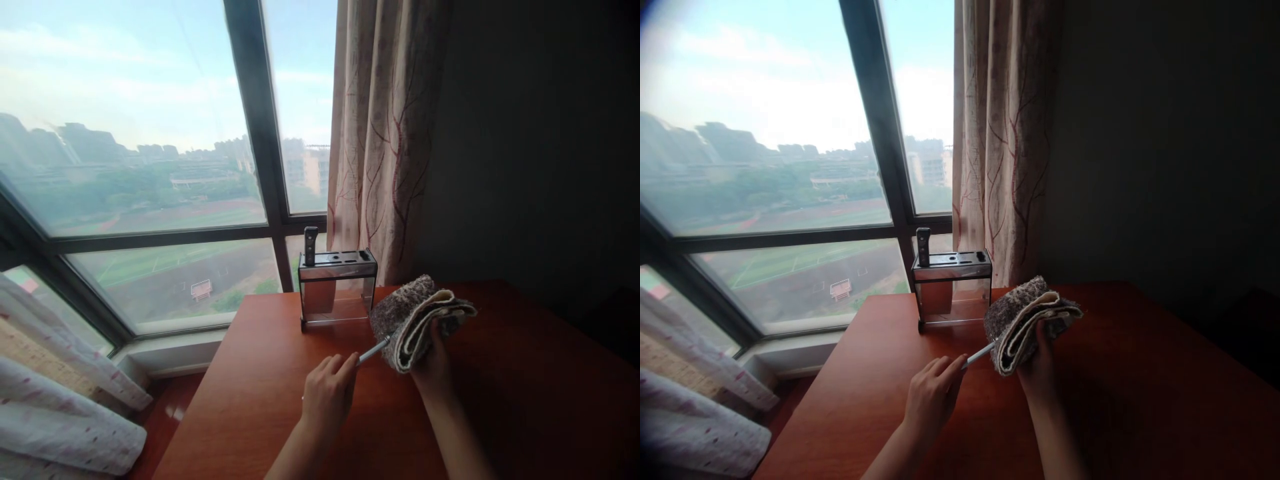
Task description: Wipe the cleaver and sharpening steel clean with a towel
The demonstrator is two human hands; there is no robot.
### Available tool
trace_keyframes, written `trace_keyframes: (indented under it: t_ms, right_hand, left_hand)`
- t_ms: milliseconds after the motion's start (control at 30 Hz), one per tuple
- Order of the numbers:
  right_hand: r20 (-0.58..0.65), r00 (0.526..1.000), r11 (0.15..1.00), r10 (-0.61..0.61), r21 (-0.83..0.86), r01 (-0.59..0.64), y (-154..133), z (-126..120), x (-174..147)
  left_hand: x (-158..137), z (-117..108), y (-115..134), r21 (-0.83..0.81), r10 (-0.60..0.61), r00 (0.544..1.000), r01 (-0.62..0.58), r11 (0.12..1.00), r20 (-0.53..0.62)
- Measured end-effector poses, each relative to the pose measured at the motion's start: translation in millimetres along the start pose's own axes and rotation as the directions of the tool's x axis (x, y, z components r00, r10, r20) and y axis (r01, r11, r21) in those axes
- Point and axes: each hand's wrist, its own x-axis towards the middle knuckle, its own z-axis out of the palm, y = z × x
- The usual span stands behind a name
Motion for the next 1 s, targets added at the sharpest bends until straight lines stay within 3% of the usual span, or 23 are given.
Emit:
trace_keyframes:
  t_ms: [167, 367, 500, 667, 900, 1000]
  right_hand:
    - [0.044, 0.987, 0.962, -0.154, -0.221, 0.16, 7.5, 12.5, -7.5]
    - [-0.064, 0.952, 0.912, -0.298, -0.313, 0.265, 8.5, 21.1, -8.3]
    - [-0.173, 0.963, 0.958, -0.209, -0.236, 0.166, 4.1, 13.0, -0.8]
    - [-0.025, 0.998, 0.998, 0.063, -0.027, -0.064, -9.7, 6.6, 6.3]
    - [0.003, 0.999, 0.997, 0.045, -0.068, -0.045, -16.1, 1.8, 7.0]
    - [-0.044, 0.998, 0.992, -0.053, -0.117, 0.047, -14.0, 3.3, 6.4]
  left_hand:
    - [-2.3, 1.3, -2.7, -0.044, -0.034, 0.999, 0.035, 0.998, 0.019]
    - [0.9, -1.4, 2.1, -0.02, 0.008, 0.993, -0.006, 1.0, 0.116]
    - [4.6, -3.8, 6.6, 0.007, 0.031, 0.986, -0.033, 0.999, 0.165]
    - [5.7, -5.0, 5.4, 0.011, 0.028, 0.981, -0.031, 0.999, 0.192]
    - [7.2, -9.4, 1.1, -0.178, -0.054, 0.979, 0.09, 0.98, 0.199]
    - [7.0, -9.7, 0.7, -0.276, -0.097, 0.978, 0.147, 0.95, 0.187]
